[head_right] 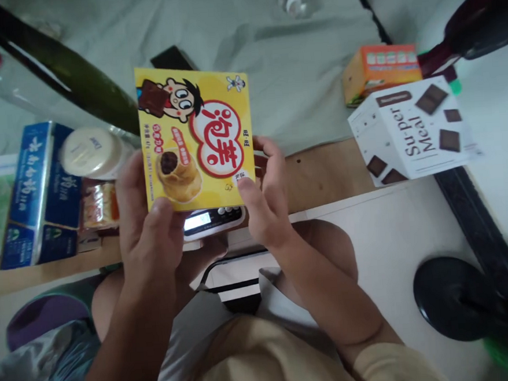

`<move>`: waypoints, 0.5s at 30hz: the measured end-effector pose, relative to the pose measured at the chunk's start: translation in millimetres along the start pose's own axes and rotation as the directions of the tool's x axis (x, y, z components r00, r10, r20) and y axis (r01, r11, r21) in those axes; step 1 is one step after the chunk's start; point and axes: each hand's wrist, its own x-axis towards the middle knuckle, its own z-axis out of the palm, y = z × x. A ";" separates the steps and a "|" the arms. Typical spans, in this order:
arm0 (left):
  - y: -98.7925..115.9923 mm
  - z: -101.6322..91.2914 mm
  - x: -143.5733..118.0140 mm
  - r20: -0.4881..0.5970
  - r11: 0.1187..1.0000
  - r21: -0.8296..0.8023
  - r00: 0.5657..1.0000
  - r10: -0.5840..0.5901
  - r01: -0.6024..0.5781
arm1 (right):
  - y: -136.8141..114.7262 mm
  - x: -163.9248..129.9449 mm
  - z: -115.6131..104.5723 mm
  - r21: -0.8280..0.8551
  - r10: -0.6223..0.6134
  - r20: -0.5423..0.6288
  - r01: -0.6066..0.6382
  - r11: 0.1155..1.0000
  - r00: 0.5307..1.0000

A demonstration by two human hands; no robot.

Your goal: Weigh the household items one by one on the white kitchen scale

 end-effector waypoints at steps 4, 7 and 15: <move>7.2 42.1 54.0 0.088 0.987 -0.152 0.995 -0.039 0.052 | -11.0 22.8 -29.1 0.128 0.012 -0.326 0.031 0.991 0.945; 15.4 91.7 103.2 0.291 0.968 -0.224 0.955 -0.049 0.118 | -18.7 41.0 -55.5 0.393 0.168 -0.576 0.091 0.915 0.800; 48.2 253.9 160.4 0.640 0.903 -0.190 0.746 -0.184 0.385 | -20.8 58.7 -101.5 0.892 0.753 -0.406 0.046 0.449 0.518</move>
